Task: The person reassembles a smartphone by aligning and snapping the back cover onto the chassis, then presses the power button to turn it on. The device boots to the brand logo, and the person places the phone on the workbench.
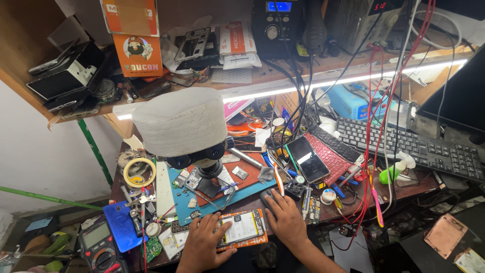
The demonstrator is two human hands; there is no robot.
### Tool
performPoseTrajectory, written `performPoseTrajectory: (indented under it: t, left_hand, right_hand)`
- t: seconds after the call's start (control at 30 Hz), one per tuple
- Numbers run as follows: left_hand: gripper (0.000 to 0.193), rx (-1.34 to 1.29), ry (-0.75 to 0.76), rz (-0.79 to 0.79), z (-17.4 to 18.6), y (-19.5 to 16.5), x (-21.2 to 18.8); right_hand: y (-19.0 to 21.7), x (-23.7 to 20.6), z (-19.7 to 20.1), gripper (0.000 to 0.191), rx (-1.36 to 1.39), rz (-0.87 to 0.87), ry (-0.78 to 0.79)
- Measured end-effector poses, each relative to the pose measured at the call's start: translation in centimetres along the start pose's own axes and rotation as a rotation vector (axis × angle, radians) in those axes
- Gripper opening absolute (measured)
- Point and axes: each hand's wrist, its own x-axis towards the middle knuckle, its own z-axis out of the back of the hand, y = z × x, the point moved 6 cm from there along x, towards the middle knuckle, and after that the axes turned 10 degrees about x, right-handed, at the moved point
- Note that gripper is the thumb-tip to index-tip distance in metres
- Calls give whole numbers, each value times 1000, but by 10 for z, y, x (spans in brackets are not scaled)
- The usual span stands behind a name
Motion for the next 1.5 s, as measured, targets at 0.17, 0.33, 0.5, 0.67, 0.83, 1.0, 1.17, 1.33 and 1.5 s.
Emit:
performPoseTrajectory:
  t: [0.17,0.33,0.5,0.67,0.83,1.0,1.17,1.33,1.5]
  left_hand:
    - [73,16,-23,-2,2,0,0]
    - [71,7,24,28,2,-1,-2]
    - [70,11,-61,31,4,-10,3]
    - [69,-9,-88,68,2,-12,6]
    - [69,13,-129,57,2,-12,4]
    - [70,24,-130,47,0,-10,4]
    - [70,19,-99,56,-4,-7,4]
    - [69,8,-100,61,-6,-5,5]
    - [70,12,-117,83,-9,0,5]
  right_hand:
    - [0,0,-1,41,-3,-10,9]
    - [3,-1,1,43,18,-3,-4]
    - [7,-1,8,42,2,-1,-40]
    - [10,-1,13,40,2,6,-72]
    - [11,-3,14,40,16,15,-93]
    - [11,-4,14,40,32,17,-93]
    - [11,-2,14,42,12,-12,-62]
    - [11,3,12,51,-30,-38,-17]
    - [9,3,7,51,-19,-45,-29]
